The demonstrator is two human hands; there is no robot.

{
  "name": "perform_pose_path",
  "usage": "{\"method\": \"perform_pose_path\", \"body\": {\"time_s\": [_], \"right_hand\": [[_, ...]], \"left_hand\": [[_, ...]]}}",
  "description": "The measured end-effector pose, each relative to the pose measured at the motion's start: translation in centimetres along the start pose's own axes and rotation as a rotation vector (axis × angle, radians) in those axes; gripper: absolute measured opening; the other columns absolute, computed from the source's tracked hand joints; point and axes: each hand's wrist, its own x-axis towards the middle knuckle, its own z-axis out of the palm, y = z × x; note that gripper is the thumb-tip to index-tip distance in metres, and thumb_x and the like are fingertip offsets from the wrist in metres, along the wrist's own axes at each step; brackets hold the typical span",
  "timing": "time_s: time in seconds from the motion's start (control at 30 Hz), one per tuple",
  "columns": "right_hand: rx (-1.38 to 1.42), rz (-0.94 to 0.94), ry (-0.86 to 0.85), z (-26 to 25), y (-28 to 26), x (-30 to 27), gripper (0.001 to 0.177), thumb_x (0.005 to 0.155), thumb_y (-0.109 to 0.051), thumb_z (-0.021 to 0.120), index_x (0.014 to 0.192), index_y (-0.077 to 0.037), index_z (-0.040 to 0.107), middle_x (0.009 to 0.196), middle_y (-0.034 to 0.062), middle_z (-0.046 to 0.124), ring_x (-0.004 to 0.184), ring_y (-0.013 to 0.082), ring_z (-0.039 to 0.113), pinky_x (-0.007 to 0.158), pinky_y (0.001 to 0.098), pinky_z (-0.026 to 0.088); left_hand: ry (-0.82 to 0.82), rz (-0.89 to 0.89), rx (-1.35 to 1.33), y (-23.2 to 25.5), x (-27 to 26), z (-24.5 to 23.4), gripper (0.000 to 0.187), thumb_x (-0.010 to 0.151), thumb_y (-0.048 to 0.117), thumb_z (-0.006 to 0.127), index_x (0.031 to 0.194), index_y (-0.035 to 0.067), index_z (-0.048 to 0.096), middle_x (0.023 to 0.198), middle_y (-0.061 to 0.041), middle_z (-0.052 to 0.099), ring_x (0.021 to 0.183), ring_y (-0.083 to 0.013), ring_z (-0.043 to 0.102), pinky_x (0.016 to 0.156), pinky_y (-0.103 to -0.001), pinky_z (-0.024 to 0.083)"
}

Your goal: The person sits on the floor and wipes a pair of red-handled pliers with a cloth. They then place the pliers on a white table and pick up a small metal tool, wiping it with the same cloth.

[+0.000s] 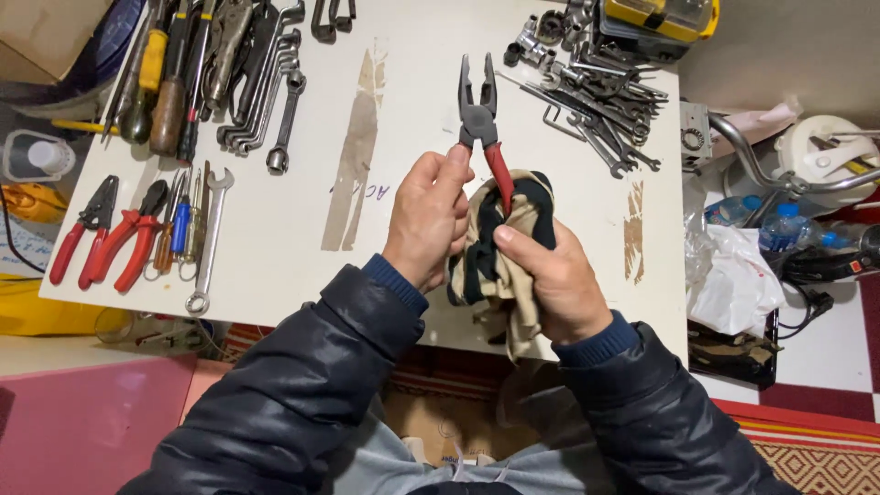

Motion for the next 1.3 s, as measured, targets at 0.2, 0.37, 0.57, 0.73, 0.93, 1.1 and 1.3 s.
{"method": "perform_pose_path", "body": {"time_s": [0.2, 0.37, 0.57, 0.73, 0.93, 1.1, 1.3], "right_hand": [[0.113, 0.005, -0.015, -1.0, -1.1, 2.0, 0.006, 0.088, -0.003, 0.072, 0.086, -0.002, 0.066, 0.058, 0.0091, 0.061, 0.050, 0.0176, 0.064, 0.052, 0.0302, 0.057], [-0.241, -0.259, -0.038, -1.2, -0.8, 2.9, 0.015, 0.089, 0.000, 0.076, 0.102, -0.002, 0.067, 0.074, 0.0060, 0.065, 0.068, 0.0112, 0.064, 0.064, 0.0250, 0.056], [-0.029, -0.172, -0.048, -0.7, -0.5, 2.0, 0.009, 0.098, -0.010, 0.068, 0.092, -0.003, 0.066, 0.063, 0.0093, 0.067, 0.059, 0.0144, 0.065, 0.062, 0.0266, 0.058], [0.448, 0.212, -0.034, -2.7, 1.7, 2.1, 0.016, 0.096, -0.012, 0.064, 0.103, 0.002, 0.067, 0.069, 0.0199, 0.067, 0.048, 0.0278, 0.068, 0.037, 0.0409, 0.056], [0.408, 0.256, -0.080, -2.8, 3.4, 1.5, 0.019, 0.094, -0.008, 0.065, 0.106, 0.008, 0.065, 0.071, 0.0213, 0.067, 0.050, 0.0262, 0.067, 0.041, 0.0421, 0.058], [-0.075, -0.070, -0.114, -1.1, -1.0, 1.9, 0.016, 0.095, -0.008, 0.066, 0.082, -0.001, 0.063, 0.040, 0.0119, 0.056, 0.037, 0.0165, 0.059, 0.047, 0.0229, 0.051], [-0.412, -0.209, -0.021, -1.6, -0.8, 3.3, 0.007, 0.092, -0.006, 0.071, 0.096, -0.007, 0.064, 0.055, 0.0068, 0.063, 0.053, 0.0120, 0.061, 0.057, 0.0236, 0.054]], "left_hand": [[-0.078, -0.023, 0.022, -1.4, -0.4, 0.1, 0.035, 0.104, 0.040, 0.052, 0.098, 0.005, 0.052, 0.056, 0.002, 0.036, 0.032, -0.0037, 0.037, 0.023, -0.020, 0.031], [-0.133, -0.047, 0.108, -3.7, -0.2, -0.3, 0.033, 0.104, 0.038, 0.054, 0.096, 0.007, 0.053, 0.054, 0.000, 0.038, 0.032, -0.0072, 0.041, 0.022, -0.023, 0.034], [-0.130, 0.002, 0.077, -3.0, -0.6, 0.2, 0.032, 0.103, 0.038, 0.058, 0.094, 0.008, 0.057, 0.050, 0.000, 0.038, 0.031, -0.0053, 0.038, 0.024, -0.019, 0.032], [-0.088, -0.053, -0.016, -1.9, -0.7, 0.7, 0.034, 0.105, 0.040, 0.054, 0.093, 0.009, 0.054, 0.051, 0.006, 0.030, 0.031, -0.0011, 0.032, 0.024, -0.017, 0.028], [0.036, -0.001, -0.029, 0.5, 0.5, -0.1, 0.035, 0.105, 0.041, 0.051, 0.097, 0.007, 0.051, 0.056, 0.003, 0.029, 0.034, -0.0029, 0.028, 0.026, -0.019, 0.025], [0.060, -0.034, 0.115, -0.3, 0.7, -0.7, 0.035, 0.105, 0.040, 0.053, 0.098, 0.006, 0.053, 0.058, 0.000, 0.034, 0.035, -0.0060, 0.034, 0.026, -0.022, 0.029], [-0.032, -0.037, 0.261, -3.1, 0.5, -0.4, 0.036, 0.104, 0.039, 0.056, 0.091, 0.006, 0.055, 0.056, -0.003, 0.043, 0.038, -0.0089, 0.040, 0.027, -0.022, 0.030]]}}
